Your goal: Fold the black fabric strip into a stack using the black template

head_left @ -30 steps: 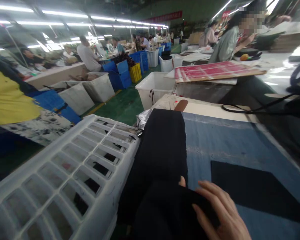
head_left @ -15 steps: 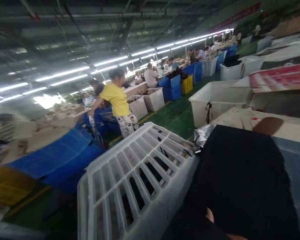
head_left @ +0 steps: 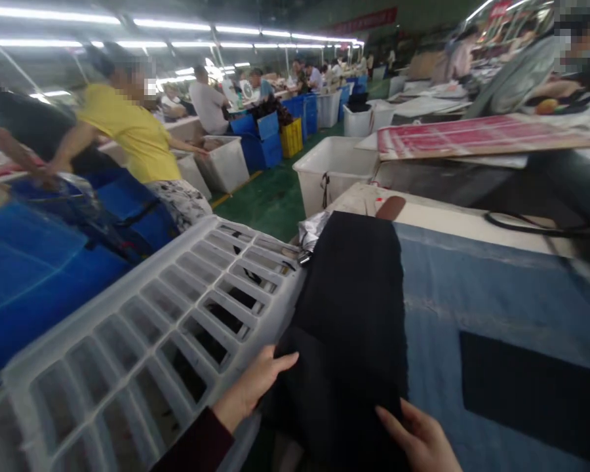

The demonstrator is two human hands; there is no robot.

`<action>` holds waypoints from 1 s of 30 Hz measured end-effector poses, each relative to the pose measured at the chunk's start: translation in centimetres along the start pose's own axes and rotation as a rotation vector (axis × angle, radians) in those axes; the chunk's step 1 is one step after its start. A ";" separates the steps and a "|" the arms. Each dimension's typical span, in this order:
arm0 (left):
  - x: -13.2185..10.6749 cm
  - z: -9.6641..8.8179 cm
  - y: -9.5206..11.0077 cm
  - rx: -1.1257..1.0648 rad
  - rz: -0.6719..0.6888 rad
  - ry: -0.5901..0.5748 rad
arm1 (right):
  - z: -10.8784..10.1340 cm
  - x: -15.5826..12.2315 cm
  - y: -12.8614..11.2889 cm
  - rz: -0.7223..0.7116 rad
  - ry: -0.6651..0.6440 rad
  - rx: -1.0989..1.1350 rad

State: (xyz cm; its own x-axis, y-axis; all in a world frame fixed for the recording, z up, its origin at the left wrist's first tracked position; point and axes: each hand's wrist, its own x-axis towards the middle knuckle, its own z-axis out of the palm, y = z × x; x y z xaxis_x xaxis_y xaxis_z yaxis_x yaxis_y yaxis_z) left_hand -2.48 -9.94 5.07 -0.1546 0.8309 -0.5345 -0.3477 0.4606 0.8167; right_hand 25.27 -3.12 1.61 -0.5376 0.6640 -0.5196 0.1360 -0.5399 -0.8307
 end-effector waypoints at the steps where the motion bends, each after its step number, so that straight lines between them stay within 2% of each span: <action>1: 0.8 -0.3 0.3 0.072 0.032 0.024 | 0.0 0.4 -0.3 0.011 -0.017 0.058; 6: 4.8 -0.9 2.3 0.470 0.170 0.064 | -0.1 2.7 -1.6 -0.050 0.042 0.085; 13: 9.2 0.2 4.5 0.883 0.224 0.144 | -2.0 5.1 -2.4 0.015 0.262 -0.150; 22: 11.9 1.6 6.2 1.271 0.285 0.258 | -3.5 7.3 -3.0 0.028 0.323 -0.176; 30: 12.7 1.6 6.7 1.515 0.257 0.323 | -4.0 8.6 -2.6 0.038 0.403 -0.282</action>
State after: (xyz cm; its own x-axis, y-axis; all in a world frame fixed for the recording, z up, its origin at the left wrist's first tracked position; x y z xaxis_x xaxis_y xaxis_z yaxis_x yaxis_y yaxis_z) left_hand -5.28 4.16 4.08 -0.3140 0.9255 -0.2120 0.9032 0.3600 0.2337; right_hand 23.66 6.05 -1.47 -0.1710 0.8239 -0.5404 0.3995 -0.4434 -0.8024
